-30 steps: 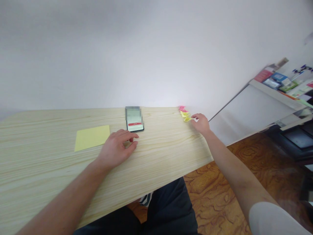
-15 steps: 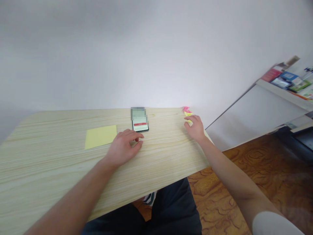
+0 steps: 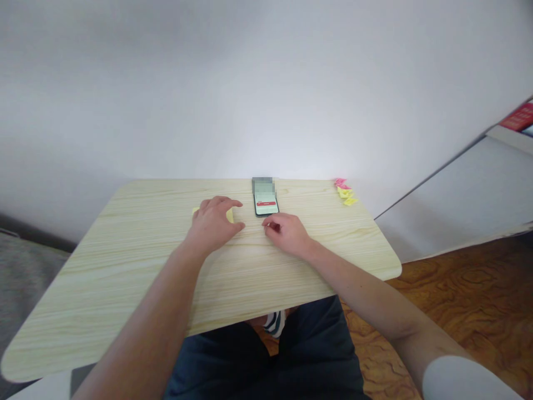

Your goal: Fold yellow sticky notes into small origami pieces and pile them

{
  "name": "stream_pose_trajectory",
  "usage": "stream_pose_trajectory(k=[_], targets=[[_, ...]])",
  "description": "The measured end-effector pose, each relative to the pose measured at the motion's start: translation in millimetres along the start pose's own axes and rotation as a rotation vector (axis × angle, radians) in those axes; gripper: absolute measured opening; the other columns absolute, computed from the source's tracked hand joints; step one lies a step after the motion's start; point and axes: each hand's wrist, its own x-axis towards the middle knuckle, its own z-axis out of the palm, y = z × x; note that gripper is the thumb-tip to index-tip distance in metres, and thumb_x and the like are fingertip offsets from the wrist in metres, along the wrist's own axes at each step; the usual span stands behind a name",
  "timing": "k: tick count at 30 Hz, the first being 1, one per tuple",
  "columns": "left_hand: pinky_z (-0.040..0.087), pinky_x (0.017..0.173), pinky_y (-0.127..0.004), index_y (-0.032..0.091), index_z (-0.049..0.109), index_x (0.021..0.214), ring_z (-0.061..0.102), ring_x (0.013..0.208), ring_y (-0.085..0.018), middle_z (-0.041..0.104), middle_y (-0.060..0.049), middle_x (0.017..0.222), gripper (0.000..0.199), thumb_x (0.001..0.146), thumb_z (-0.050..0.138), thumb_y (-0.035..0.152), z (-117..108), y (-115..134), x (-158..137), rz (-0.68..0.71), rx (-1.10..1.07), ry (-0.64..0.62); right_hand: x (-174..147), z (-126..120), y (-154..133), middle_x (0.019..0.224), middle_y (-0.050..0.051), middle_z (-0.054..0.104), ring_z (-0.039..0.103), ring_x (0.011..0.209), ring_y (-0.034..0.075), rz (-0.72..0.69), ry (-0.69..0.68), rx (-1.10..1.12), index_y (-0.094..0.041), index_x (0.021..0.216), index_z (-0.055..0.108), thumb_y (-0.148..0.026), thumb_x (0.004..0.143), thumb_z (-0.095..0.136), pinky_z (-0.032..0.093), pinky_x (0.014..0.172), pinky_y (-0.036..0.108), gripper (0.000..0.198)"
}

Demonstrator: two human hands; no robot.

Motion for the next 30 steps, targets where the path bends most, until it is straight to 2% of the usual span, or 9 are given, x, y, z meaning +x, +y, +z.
stream_pose_trajectory(k=[3,6,12,16,20,27,30], targets=[[0.04,0.113,-0.05,0.03,0.067,0.125,0.054,0.131,-0.035,0.063,-0.004,0.14,0.056,0.073,0.076,0.048,-8.7,-20.9,-0.1,-0.009,0.041,-0.109,5.2,7.0,-6.4,0.079,-0.002,0.073,0.064,0.071,0.014,0.05,-0.082,0.014,-0.023,0.097,0.075,-0.021,0.089,0.062,0.044,0.068,0.026,0.015],[0.042,0.113,-0.046,0.028,0.067,0.126,0.056,0.131,-0.033,0.064,-0.005,0.141,0.057,0.074,0.074,0.05,-13.2,-35.0,-2.1,-0.027,0.04,-0.155,11.3,9.7,-7.2,0.077,-0.003,0.073,0.065,0.069,0.014,0.088,-0.124,0.007,-0.024,0.096,0.075,-0.023,0.088,0.063,0.043,0.066,0.026,0.014],[0.046,0.11,-0.042,0.032,0.073,0.115,0.064,0.122,-0.031,0.07,-0.001,0.132,0.048,0.075,0.073,0.058,-22.2,-38.5,-6.8,-0.134,-0.002,-0.169,17.3,10.6,-4.9,0.077,-0.004,0.075,0.065,0.069,0.014,0.14,-0.156,0.017,-0.025,0.094,0.076,-0.026,0.088,0.064,0.04,0.064,0.026,0.014],[0.047,0.11,-0.036,0.033,0.077,0.107,0.066,0.122,-0.028,0.073,0.002,0.127,0.041,0.075,0.074,0.058,-24.0,-39.6,-8.3,-0.169,-0.078,-0.155,15.2,10.4,-3.8,0.078,-0.004,0.075,0.065,0.07,0.014,0.115,-0.148,0.027,-0.025,0.094,0.076,-0.025,0.087,0.064,0.04,0.065,0.026,0.014],[0.045,0.112,-0.034,0.033,0.08,0.098,0.066,0.124,-0.025,0.072,0.005,0.13,0.028,0.082,0.069,0.052,-19.2,-46.1,-9.2,-0.149,-0.107,-0.148,13.3,11.1,-2.2,0.078,-0.004,0.075,0.066,0.071,0.014,0.122,-0.16,0.036,-0.025,0.094,0.076,-0.024,0.086,0.065,0.041,0.066,0.026,0.014],[0.05,0.108,-0.043,0.03,0.079,0.093,0.069,0.118,-0.028,0.074,0.002,0.126,0.021,0.082,0.07,0.045,-10.5,-41.5,-12.1,-0.132,-0.039,-0.031,12.2,14.0,1.1,0.075,-0.004,0.075,0.066,0.07,0.015,0.086,-0.136,0.07,-0.027,0.093,0.077,-0.024,0.085,0.067,0.041,0.065,0.027,0.013],[0.045,0.112,-0.05,0.029,0.078,0.089,0.068,0.117,-0.029,0.075,0.001,0.123,0.016,0.085,0.067,0.04,-10.4,-32.3,-12.9,-0.076,0.026,-0.028,12.3,14.3,1.4,0.075,-0.004,0.075,0.065,0.069,0.015,0.087,-0.128,0.074,-0.027,0.092,0.077,-0.024,0.085,0.067,0.041,0.064,0.027,0.013]])
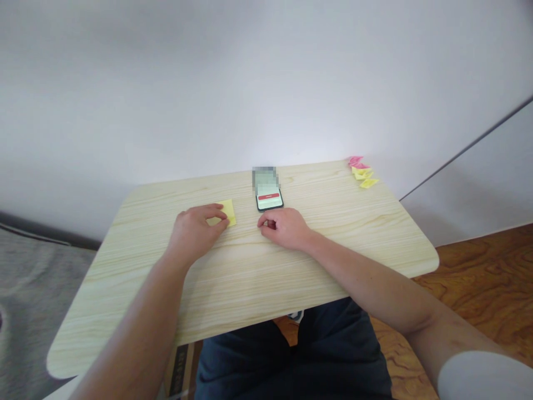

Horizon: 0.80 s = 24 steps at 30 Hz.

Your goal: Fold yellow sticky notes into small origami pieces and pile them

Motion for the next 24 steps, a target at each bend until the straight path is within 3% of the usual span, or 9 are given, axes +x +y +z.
stream_pose_trajectory(k=[2,4,8,11,13,16,20,24], targets=[[0.034,0.117,-0.057,0.029,0.076,0.088,0.067,0.117,-0.03,0.077,0.0,0.117,0.014,0.088,0.064,0.036,-3.8,8.7,-3.0,0.038,0.078,0.026,0.0,0.5,0.7,0.075,-0.004,0.074,0.065,0.068,0.015,-0.005,0.006,0.002,-0.027,0.091,0.077,-0.023,0.084,0.068,0.041,0.064,0.028,0.012],[0.027,0.12,-0.059,0.028,0.074,0.091,0.065,0.116,-0.03,0.078,-0.001,0.111,0.013,0.091,0.061,0.033,-10.6,20.1,-8.9,0.088,0.138,0.138,-0.2,1.8,2.1,0.074,-0.004,0.073,0.064,0.068,0.015,-0.009,0.011,0.017,-0.026,0.09,0.077,-0.023,0.084,0.068,0.041,0.064,0.028,0.012],[0.033,0.117,-0.052,0.027,0.071,0.092,0.065,0.113,-0.027,0.077,-0.002,0.11,0.009,0.092,0.062,0.028,-22.2,45.7,-28.2,0.207,0.131,0.31,-1.5,4.3,6.0,0.071,-0.005,0.068,0.06,0.064,0.013,0.011,0.085,0.176,-0.026,0.108,0.073,-0.02,0.086,0.063,0.043,0.066,0.026,0.025],[0.039,0.111,-0.049,0.027,0.071,0.093,0.066,0.109,-0.025,0.077,-0.001,0.109,0.007,0.091,0.064,0.024,-17.7,61.2,-46.3,0.309,0.082,0.294,-2.8,-1.0,7.1,0.088,-0.003,0.067,0.057,0.064,0.011,-0.017,0.217,0.284,-0.025,0.128,0.063,-0.016,0.083,0.063,0.048,0.069,0.026,0.045],[0.044,0.104,-0.047,0.027,0.071,0.093,0.066,0.107,-0.025,0.078,-0.001,0.107,0.007,0.091,0.065,0.024,-8.6,69.2,-59.0,0.342,0.034,0.272,-4.0,-9.4,5.3,0.105,0.002,0.065,0.06,0.077,0.014,-0.091,0.256,0.256,-0.026,0.127,0.064,-0.013,0.08,0.064,0.051,0.077,0.028,0.049],[0.048,0.097,-0.044,0.026,0.072,0.094,0.066,0.105,-0.025,0.077,-0.003,0.105,0.009,0.093,0.063,0.024,6.0,80.1,-77.7,0.301,-0.012,0.208,-7.4,-24.1,-1.1,0.112,0.004,0.064,0.059,0.112,0.022,-0.265,0.136,0.137,-0.027,0.105,0.073,-0.011,0.075,0.07,0.048,0.099,0.036,0.035],[0.049,0.09,-0.043,0.024,0.07,0.092,0.066,0.097,-0.025,0.075,-0.005,0.094,0.011,0.095,0.059,0.024,16.9,92.9,-96.6,0.223,-0.039,0.129,-18.2,-35.0,-10.0,0.104,0.002,0.069,0.06,0.106,0.025,-0.378,-0.115,0.006,-0.027,0.094,0.074,-0.017,0.071,0.077,0.046,0.1,0.041,0.025],[0.051,0.087,-0.042,0.025,0.069,0.095,0.068,0.092,-0.024,0.075,-0.005,0.093,0.011,0.095,0.059,0.024,21.4,101.8,-108.2,0.191,-0.14,0.142,-35.8,-36.9,-9.0,0.102,0.004,0.073,0.062,0.103,0.024,-0.376,-0.173,-0.066,-0.024,0.092,0.072,-0.019,0.082,0.071,0.045,0.096,0.041,0.011]])
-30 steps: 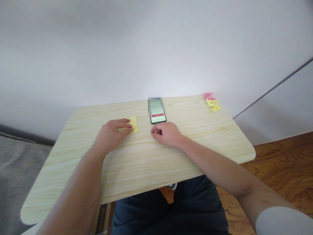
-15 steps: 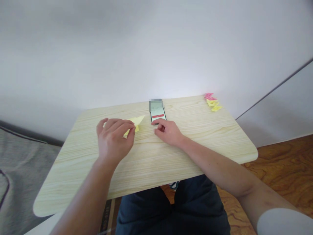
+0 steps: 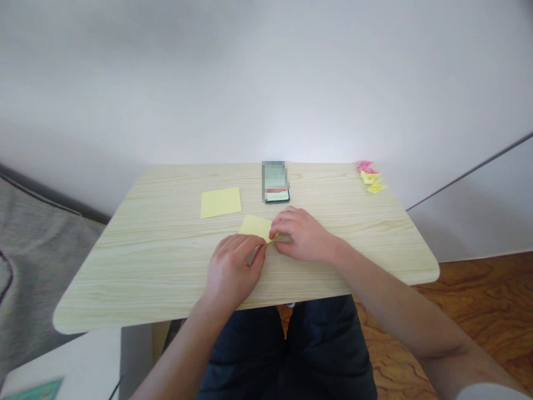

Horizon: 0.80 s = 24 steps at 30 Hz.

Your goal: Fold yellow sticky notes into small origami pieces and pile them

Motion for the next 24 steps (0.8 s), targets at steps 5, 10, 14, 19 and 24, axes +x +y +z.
stream_pose_trajectory(k=[5,10,14,19,24], targets=[[0.052,0.088,-0.041,0.026,0.069,0.099,0.068,0.094,-0.023,0.075,-0.004,0.097,0.01,0.095,0.06,0.023,2.8,9.4,-12.9,-0.003,-0.145,-0.036,-27.2,1.2,-0.3,0.101,0.003,0.075,0.063,0.102,0.024,0.02,0.019,0.001,-0.026,0.095,0.072,-0.021,0.091,0.066,0.047,0.092,0.04,0.009],[0.047,0.103,-0.047,0.028,0.069,0.112,0.063,0.115,-0.028,0.073,-0.004,0.116,0.024,0.088,0.068,0.024,-4.3,6.8,-19.6,-0.025,-0.068,-0.055,-47.4,4.7,-2.4,0.098,0.003,0.076,0.067,0.099,0.023,0.041,0.113,0.09,-0.026,0.098,0.072,-0.018,0.092,0.064,0.05,0.092,0.041,0.013],[0.046,0.1,-0.048,0.029,0.072,0.104,0.062,0.114,-0.028,0.073,-0.004,0.116,0.017,0.088,0.069,0.027,-9.2,-0.4,-19.5,-0.07,0.0,-0.064,-54.4,8.9,-2.3,0.098,0.003,0.076,0.069,0.1,0.023,0.09,0.19,0.15,-0.027,0.098,0.072,-0.015,0.089,0.066,0.053,0.093,0.043,0.017],[0.046,0.096,-0.046,0.029,0.074,0.095,0.063,0.108,-0.026,0.075,-0.003,0.109,0.011,0.092,0.064,0.025,-8.9,-2.4,-20.2,-0.054,-0.011,-0.048,-55.8,10.9,-5.0,0.101,0.005,0.075,0.07,0.1,0.023,0.145,0.255,0.178,-0.027,0.1,0.072,-0.012,0.085,0.067,0.055,0.093,0.043,0.022],[0.044,0.096,-0.049,0.029,0.073,0.098,0.063,0.106,-0.027,0.075,-0.003,0.106,0.013,0.094,0.062,0.023,-8.2,5.4,-21.8,0.017,0.066,-0.059,-56.8,11.9,-17.4,0.104,0.004,0.076,0.068,0.105,0.025,0.137,0.265,0.075,-0.029,0.107,0.07,-0.015,0.084,0.07,0.052,0.098,0.048,0.028]])
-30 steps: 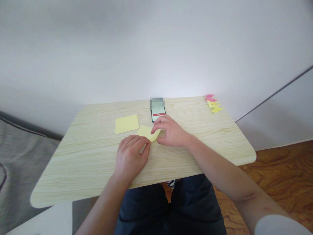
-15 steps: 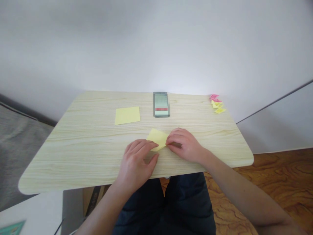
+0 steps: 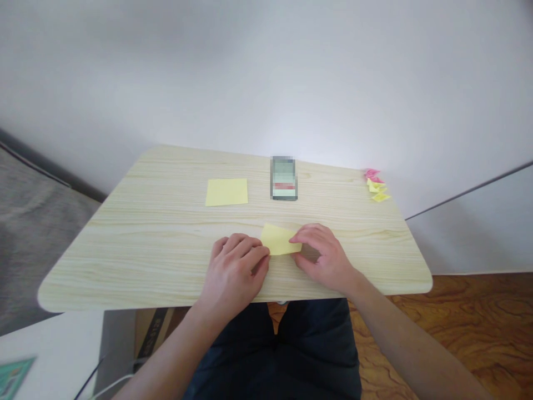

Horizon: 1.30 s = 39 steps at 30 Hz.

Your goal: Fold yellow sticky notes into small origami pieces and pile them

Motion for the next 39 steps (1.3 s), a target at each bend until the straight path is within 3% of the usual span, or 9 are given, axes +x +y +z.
stream_pose_trajectory(k=[5,11,23,28,33,39], targets=[[0.044,0.097,-0.05,0.029,0.071,0.095,0.063,0.105,-0.027,0.075,-0.003,0.104,0.013,0.09,0.063,0.02,0.2,9.1,-1.8,0.016,-0.023,-0.024,-6.1,1.0,-4.2,0.097,0.002,0.077,0.068,0.101,0.025,-0.009,-0.053,0.011,-0.031,0.097,0.07,-0.012,0.086,0.066,0.052,0.095,0.048,0.022],[0.046,0.1,-0.049,0.03,0.071,0.103,0.061,0.114,-0.028,0.074,-0.003,0.114,0.029,0.082,0.065,0.011,0.6,-1.4,-0.7,-0.028,-0.123,0.017,-10.4,-0.4,0.0,0.097,0.001,0.076,0.069,0.103,0.024,0.06,-0.009,0.139,-0.03,0.097,0.07,-0.008,0.083,0.065,0.054,0.098,0.045,0.027],[0.045,0.1,-0.044,0.026,0.074,0.095,0.062,0.108,-0.024,0.075,-0.001,0.106,0.011,0.09,0.066,0.02,2.0,-6.8,0.8,-0.063,-0.193,0.027,-11.4,-0.1,-2.8,0.103,0.006,0.071,0.066,0.102,0.023,0.165,-0.016,0.099,-0.027,0.104,0.07,-0.016,0.088,0.068,0.053,0.095,0.045,0.019],[0.045,0.099,-0.044,0.026,0.073,0.097,0.062,0.107,-0.023,0.076,0.0,0.104,0.016,0.088,0.068,0.015,-4.2,-3.5,-0.5,0.046,-0.192,0.089,-10.2,2.4,-0.9,0.109,0.005,0.072,0.064,0.111,0.025,0.045,0.022,0.024,-0.027,0.098,0.068,-0.004,0.081,0.064,0.052,0.1,0.047,0.029],[0.042,0.099,-0.047,0.027,0.071,0.1,0.062,0.108,-0.024,0.076,0.001,0.107,0.018,0.089,0.067,0.014,-6.3,4.1,-8.2,0.23,-0.13,-0.012,-19.5,5.5,-9.4,0.122,0.008,0.068,0.059,0.12,0.03,-0.003,0.105,-0.162,-0.026,0.107,0.068,-0.005,0.078,0.07,0.049,0.104,0.054,0.036],[0.042,0.099,-0.047,0.027,0.07,0.103,0.062,0.104,-0.023,0.075,0.001,0.104,0.019,0.089,0.067,0.013,-4.1,12.0,-13.8,0.244,-0.143,-0.013,-32.9,5.1,-22.8,0.115,0.007,0.068,0.061,0.112,0.028,-0.023,0.168,-0.116,-0.027,0.099,0.071,-0.001,0.079,0.07,0.053,0.097,0.052,0.033]])
